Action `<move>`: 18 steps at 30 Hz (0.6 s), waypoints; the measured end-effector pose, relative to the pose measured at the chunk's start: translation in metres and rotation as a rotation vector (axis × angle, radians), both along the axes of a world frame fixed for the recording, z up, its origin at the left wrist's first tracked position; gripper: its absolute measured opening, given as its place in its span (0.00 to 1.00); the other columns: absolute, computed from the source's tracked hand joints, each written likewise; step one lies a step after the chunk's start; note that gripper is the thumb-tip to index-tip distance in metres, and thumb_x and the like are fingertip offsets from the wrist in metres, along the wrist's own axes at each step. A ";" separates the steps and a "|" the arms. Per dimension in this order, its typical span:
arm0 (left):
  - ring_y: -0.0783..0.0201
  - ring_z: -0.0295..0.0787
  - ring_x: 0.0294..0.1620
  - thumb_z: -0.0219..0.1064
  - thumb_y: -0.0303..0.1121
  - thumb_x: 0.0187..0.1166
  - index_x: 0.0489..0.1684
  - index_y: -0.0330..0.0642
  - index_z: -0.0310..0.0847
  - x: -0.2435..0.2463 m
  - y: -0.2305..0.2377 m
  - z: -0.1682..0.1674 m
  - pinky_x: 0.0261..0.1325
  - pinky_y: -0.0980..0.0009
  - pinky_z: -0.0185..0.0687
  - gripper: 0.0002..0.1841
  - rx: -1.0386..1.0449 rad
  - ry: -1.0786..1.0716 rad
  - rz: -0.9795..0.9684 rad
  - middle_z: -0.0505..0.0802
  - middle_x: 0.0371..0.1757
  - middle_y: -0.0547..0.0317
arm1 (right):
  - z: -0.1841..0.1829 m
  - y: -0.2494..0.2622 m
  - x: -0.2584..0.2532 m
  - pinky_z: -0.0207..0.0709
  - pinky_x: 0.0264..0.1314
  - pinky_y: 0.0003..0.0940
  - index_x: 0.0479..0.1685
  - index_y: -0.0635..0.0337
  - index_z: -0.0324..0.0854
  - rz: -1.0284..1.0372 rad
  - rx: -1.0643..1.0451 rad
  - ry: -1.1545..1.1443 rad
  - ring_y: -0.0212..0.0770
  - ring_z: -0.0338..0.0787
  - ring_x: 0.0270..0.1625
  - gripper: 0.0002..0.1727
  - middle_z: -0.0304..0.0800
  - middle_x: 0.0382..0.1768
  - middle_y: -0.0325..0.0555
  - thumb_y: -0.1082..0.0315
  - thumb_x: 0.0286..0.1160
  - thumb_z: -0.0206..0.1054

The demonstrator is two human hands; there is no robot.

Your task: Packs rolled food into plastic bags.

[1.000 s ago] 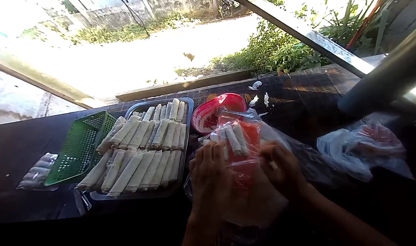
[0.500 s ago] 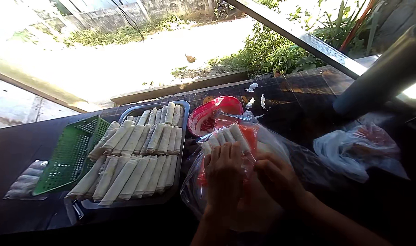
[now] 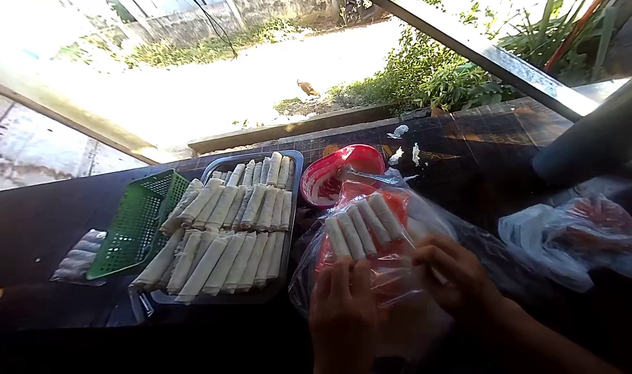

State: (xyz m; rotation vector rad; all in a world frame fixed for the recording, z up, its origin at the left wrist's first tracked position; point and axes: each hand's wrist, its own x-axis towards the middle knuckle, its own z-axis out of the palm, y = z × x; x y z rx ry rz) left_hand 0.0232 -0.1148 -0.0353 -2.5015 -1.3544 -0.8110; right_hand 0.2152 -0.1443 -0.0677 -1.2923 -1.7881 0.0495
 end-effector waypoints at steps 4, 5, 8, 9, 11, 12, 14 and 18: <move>0.51 0.91 0.39 0.66 0.27 0.67 0.39 0.35 0.90 -0.004 -0.013 0.001 0.40 0.69 0.86 0.09 -0.055 -0.061 0.050 0.91 0.41 0.43 | 0.008 0.012 -0.015 0.77 0.58 0.38 0.47 0.50 0.84 -0.015 0.030 -0.158 0.46 0.87 0.56 0.10 0.90 0.47 0.45 0.59 0.80 0.61; 0.51 0.92 0.40 0.67 0.25 0.66 0.40 0.34 0.89 -0.004 -0.014 0.000 0.40 0.70 0.86 0.09 -0.061 -0.075 0.046 0.91 0.42 0.41 | 0.010 0.019 -0.021 0.78 0.58 0.42 0.49 0.51 0.84 0.004 0.031 -0.194 0.49 0.88 0.58 0.12 0.91 0.49 0.47 0.56 0.78 0.63; 0.53 0.91 0.42 0.67 0.22 0.63 0.43 0.34 0.88 -0.004 -0.018 -0.001 0.43 0.73 0.85 0.12 -0.078 -0.104 0.044 0.90 0.44 0.42 | 0.011 0.043 -0.038 0.80 0.56 0.46 0.51 0.53 0.86 0.047 0.027 -0.243 0.52 0.90 0.58 0.15 0.92 0.52 0.49 0.58 0.69 0.70; 0.54 0.91 0.43 0.67 0.21 0.62 0.44 0.34 0.88 -0.005 -0.019 0.000 0.43 0.74 0.86 0.12 -0.084 -0.102 0.040 0.90 0.45 0.42 | 0.011 0.050 -0.041 0.81 0.53 0.45 0.50 0.55 0.87 0.049 0.031 -0.239 0.52 0.91 0.56 0.14 0.93 0.50 0.49 0.62 0.66 0.71; 0.55 0.91 0.42 0.66 0.20 0.64 0.43 0.35 0.88 -0.007 -0.021 -0.001 0.43 0.74 0.86 0.11 -0.088 -0.100 0.026 0.90 0.43 0.43 | 0.010 0.061 -0.045 0.83 0.49 0.44 0.48 0.56 0.88 0.050 0.028 -0.223 0.51 0.92 0.52 0.12 0.94 0.46 0.47 0.69 0.65 0.70; 0.55 0.91 0.42 0.66 0.20 0.65 0.43 0.35 0.87 -0.008 -0.021 -0.002 0.43 0.75 0.86 0.11 -0.089 -0.106 0.022 0.89 0.43 0.44 | 0.010 0.063 -0.047 0.83 0.49 0.43 0.48 0.56 0.88 0.053 0.021 -0.218 0.51 0.92 0.53 0.12 0.94 0.46 0.47 0.71 0.65 0.69; 0.57 0.91 0.41 0.65 0.21 0.65 0.44 0.36 0.87 -0.012 -0.021 -0.003 0.42 0.77 0.85 0.11 -0.088 -0.125 0.026 0.89 0.45 0.44 | 0.013 0.058 -0.047 0.84 0.52 0.44 0.49 0.55 0.88 0.043 -0.004 -0.226 0.52 0.92 0.55 0.12 0.94 0.48 0.48 0.68 0.66 0.70; 0.59 0.91 0.42 0.63 0.26 0.70 0.45 0.39 0.87 -0.026 -0.019 0.001 0.40 0.77 0.85 0.11 -0.114 -0.153 0.018 0.90 0.49 0.44 | 0.027 0.026 -0.028 0.85 0.51 0.47 0.55 0.59 0.87 -0.039 -0.115 -0.222 0.57 0.91 0.54 0.21 0.90 0.53 0.57 0.66 0.57 0.73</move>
